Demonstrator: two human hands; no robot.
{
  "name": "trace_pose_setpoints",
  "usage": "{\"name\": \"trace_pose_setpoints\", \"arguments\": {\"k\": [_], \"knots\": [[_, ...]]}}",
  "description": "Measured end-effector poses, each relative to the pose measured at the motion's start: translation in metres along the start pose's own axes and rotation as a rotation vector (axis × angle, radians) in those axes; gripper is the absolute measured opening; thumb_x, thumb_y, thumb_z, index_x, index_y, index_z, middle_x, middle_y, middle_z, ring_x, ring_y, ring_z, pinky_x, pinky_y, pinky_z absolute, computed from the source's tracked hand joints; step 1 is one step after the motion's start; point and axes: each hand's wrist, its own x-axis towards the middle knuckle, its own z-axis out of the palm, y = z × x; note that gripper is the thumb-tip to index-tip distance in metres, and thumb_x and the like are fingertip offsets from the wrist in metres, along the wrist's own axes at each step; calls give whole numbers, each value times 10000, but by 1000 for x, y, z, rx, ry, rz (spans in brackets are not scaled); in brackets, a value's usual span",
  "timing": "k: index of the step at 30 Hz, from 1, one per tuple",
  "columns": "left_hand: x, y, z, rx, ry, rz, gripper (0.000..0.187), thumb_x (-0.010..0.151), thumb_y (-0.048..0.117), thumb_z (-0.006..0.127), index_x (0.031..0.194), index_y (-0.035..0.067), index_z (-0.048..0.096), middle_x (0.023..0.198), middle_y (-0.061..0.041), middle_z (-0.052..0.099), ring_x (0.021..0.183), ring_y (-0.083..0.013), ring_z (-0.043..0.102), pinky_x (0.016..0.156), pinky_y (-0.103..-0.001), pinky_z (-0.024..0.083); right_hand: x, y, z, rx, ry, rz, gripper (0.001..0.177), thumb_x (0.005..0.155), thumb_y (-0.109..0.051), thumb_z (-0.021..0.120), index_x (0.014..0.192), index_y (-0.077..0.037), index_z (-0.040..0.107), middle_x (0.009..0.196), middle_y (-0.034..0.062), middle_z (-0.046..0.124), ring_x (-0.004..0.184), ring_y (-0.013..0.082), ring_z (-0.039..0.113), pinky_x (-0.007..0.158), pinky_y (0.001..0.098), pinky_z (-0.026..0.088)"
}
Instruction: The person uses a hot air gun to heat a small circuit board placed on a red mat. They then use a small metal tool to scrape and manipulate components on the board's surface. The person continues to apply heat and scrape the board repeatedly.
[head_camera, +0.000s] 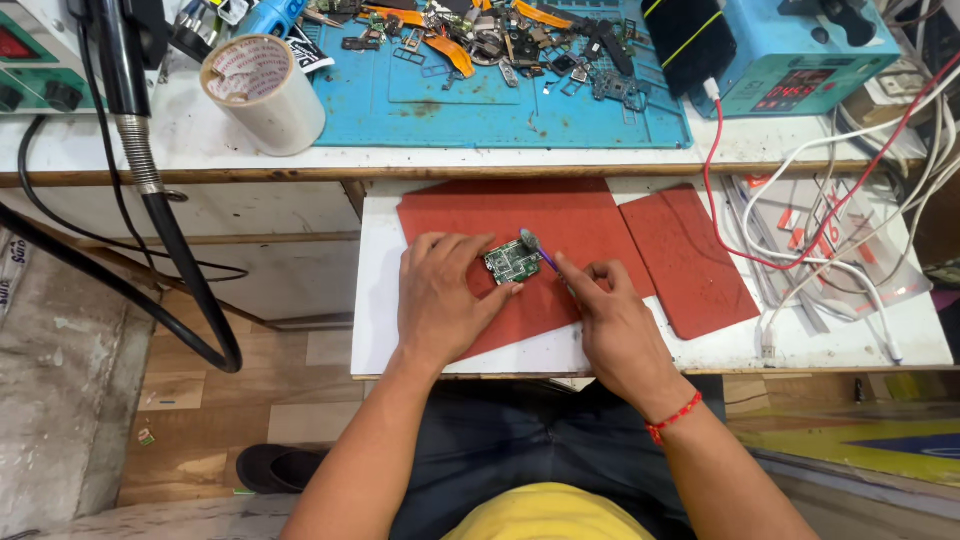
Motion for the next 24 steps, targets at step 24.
{"name": "trace_pose_setpoints", "arguments": {"k": [24], "knots": [[-3,-7,-3,-152,-42,-110,679,643,246,917,1210,2,635,1153,-150,538,1116,-359,528,991,-467,434,1,-20,4,84,-295,-38,608,823,23,578,1411,-132,578,1096,194,588,909,392,659,780,461,537]]}}
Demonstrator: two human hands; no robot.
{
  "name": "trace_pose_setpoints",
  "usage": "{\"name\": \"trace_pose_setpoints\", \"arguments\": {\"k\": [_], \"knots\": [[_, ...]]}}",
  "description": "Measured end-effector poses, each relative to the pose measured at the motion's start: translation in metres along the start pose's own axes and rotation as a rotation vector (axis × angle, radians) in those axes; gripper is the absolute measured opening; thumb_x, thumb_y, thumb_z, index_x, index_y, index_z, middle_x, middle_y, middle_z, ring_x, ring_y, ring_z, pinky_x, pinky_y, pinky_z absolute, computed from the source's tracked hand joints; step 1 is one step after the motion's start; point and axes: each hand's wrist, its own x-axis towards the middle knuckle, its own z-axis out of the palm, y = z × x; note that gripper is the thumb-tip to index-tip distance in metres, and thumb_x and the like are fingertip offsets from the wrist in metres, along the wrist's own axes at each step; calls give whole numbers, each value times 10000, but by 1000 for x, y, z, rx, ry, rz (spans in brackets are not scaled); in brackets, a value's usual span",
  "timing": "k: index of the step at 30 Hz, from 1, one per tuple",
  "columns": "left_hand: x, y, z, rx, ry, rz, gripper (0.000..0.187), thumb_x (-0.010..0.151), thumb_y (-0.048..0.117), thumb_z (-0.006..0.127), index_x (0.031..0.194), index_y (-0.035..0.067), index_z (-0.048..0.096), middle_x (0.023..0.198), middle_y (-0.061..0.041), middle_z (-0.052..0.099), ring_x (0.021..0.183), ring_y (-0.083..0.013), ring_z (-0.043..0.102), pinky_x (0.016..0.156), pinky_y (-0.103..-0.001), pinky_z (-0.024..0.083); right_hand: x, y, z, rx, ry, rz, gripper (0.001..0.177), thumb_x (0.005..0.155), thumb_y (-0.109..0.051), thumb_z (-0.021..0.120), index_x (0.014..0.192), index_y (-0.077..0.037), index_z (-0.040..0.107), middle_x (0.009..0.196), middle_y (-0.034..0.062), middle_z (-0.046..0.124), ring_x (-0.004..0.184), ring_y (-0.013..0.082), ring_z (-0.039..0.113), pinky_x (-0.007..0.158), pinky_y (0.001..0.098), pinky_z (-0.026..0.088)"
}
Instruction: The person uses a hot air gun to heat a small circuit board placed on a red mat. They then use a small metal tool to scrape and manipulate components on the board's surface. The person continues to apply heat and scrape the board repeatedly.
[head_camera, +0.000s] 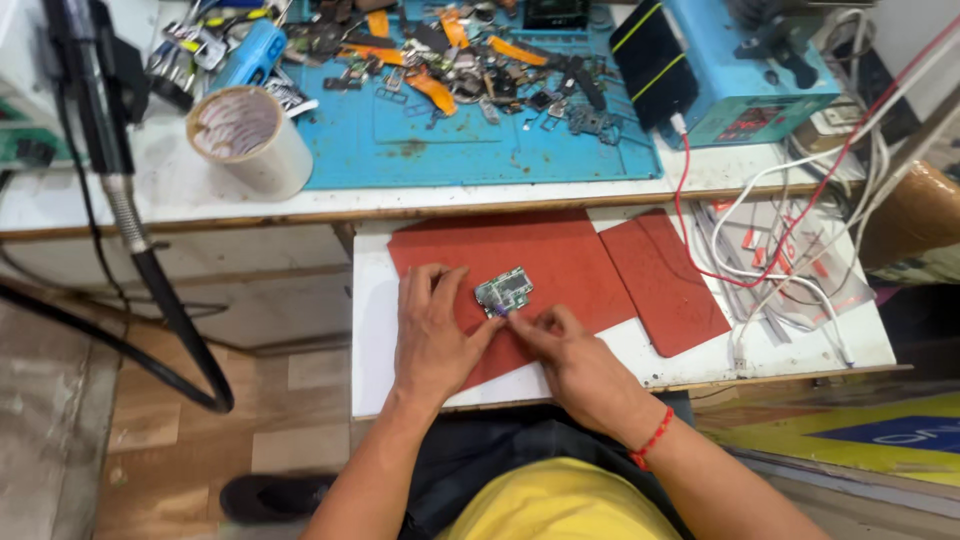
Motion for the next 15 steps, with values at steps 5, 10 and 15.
{"name": "trace_pose_setpoints", "arguments": {"k": [5,10,15], "knots": [[-6,9,2,100,58,18,503,694,269,919,1087,42,702,1135,-132,555,1111,-344,526,1030,-481,416,8,15,-19,-54,25,-94,685,777,88,528,1423,-133,587,1115,194,590,902,389,656,791,464,545],[-10,13,2,92,54,-66,532,697,255,910,1133,39,695,1178,-128,544,1159,-337,501,1014,-457,425,14,27,-18,-141,28,-119,647,797,62,546,1392,-182,617,1148,181,601,887,386,667,773,470,550],[-9,15,3,70,54,-127,603,676,260,925,1180,39,677,1254,-133,515,1253,-353,448,1039,-445,421,22,31,-27,-204,-58,-73,604,834,0,589,1387,-242,614,1198,150,606,840,382,680,729,474,557]]}}
